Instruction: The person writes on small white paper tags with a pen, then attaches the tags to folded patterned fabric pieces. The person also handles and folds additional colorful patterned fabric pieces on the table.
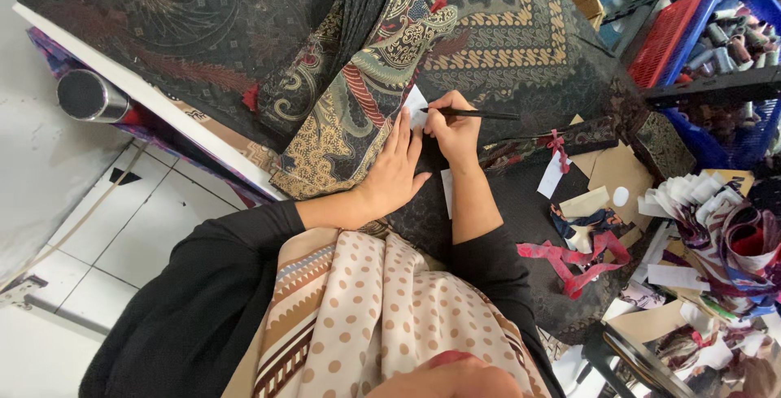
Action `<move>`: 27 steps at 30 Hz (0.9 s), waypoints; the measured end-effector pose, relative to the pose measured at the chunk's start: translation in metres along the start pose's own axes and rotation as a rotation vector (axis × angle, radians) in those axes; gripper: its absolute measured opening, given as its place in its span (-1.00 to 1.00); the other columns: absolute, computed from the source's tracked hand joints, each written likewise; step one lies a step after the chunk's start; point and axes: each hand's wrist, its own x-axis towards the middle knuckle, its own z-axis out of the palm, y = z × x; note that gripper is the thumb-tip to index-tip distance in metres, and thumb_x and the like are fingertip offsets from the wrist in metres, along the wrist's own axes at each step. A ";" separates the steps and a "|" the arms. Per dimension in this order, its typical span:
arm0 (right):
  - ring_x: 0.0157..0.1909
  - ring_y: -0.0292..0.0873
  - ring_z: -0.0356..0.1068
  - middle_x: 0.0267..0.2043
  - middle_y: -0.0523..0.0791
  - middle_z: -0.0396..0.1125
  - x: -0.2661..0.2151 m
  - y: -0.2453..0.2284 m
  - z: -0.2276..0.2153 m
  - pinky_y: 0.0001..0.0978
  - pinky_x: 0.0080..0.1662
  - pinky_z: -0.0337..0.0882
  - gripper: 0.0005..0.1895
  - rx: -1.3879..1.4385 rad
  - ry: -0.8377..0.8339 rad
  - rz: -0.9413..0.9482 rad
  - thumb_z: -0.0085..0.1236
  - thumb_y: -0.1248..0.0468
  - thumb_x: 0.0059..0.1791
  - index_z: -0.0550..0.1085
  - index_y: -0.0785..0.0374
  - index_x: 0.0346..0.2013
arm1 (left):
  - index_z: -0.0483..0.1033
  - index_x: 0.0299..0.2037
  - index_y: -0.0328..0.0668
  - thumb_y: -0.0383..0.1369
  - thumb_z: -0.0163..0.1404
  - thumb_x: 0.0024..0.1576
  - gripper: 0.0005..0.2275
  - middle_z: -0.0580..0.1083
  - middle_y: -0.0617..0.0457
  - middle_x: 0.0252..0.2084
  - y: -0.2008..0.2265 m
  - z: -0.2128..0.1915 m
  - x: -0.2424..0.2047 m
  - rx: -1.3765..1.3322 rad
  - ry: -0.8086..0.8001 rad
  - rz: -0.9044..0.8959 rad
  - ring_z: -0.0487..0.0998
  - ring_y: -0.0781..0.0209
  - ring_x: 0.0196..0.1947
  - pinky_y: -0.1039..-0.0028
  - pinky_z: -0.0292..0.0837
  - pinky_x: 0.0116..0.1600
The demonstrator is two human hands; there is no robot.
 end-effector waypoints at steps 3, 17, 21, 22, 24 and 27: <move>-0.50 -0.35 0.37 -0.46 -0.14 0.38 0.000 -0.001 0.001 -0.53 -0.43 0.33 -0.94 -0.044 0.010 0.012 0.08 0.54 0.01 0.42 0.39 -0.33 | 0.17 0.31 -0.74 0.04 -0.17 0.25 -0.25 0.19 -0.44 0.37 0.000 0.000 -0.001 -0.035 0.007 -0.011 -0.11 -0.52 0.47 -0.04 -0.35 0.53; -0.49 -0.38 0.34 -0.47 -0.17 0.37 0.002 -0.008 0.007 -0.55 -0.41 0.32 -0.94 -0.095 0.031 -0.025 0.06 0.51 0.04 0.41 0.37 -0.32 | 0.16 0.33 -0.73 0.03 -0.17 0.26 -0.25 0.05 -0.62 0.41 0.001 0.010 0.000 -0.102 0.010 -0.046 -0.18 -0.49 0.50 0.01 -0.35 0.54; -0.48 -0.37 0.35 -0.47 -0.16 0.37 -0.002 -0.003 0.005 -0.55 -0.41 0.32 -0.94 -0.126 0.028 0.002 0.05 0.51 0.05 0.41 0.37 -0.30 | 0.16 0.34 -0.74 0.03 -0.18 0.27 -0.25 0.05 -0.59 0.40 0.003 0.012 -0.003 -0.099 0.005 -0.034 -0.16 -0.49 0.50 -0.01 -0.35 0.55; -0.48 -0.36 0.34 -0.47 -0.15 0.37 0.000 -0.001 0.005 -0.54 -0.41 0.31 -0.94 -0.112 0.035 0.002 0.05 0.51 0.06 0.40 0.37 -0.29 | 0.17 0.34 -0.75 0.03 -0.18 0.28 -0.25 0.05 -0.57 0.40 0.002 0.012 -0.002 -0.083 0.001 -0.024 -0.16 -0.50 0.51 -0.02 -0.35 0.55; -0.48 -0.35 0.32 -0.46 -0.14 0.35 0.002 0.001 0.003 -0.53 -0.42 0.29 -0.94 -0.084 0.049 0.002 0.05 0.51 0.08 0.39 0.36 -0.28 | 0.18 0.33 -0.73 0.03 -0.17 0.27 -0.26 0.04 -0.63 0.40 0.002 0.012 -0.001 -0.085 0.016 -0.040 -0.15 -0.49 0.50 0.00 -0.35 0.54; -0.52 -0.25 0.36 -0.50 -0.07 0.39 0.010 0.002 -0.007 -0.45 -0.44 0.35 -0.97 0.099 0.032 0.040 0.04 0.47 0.04 0.41 0.34 -0.28 | 0.18 0.33 -0.70 0.04 -0.13 0.23 -0.25 0.01 -0.72 0.41 0.004 0.015 0.000 -0.157 0.038 -0.079 -0.13 -0.50 0.49 0.04 -0.34 0.53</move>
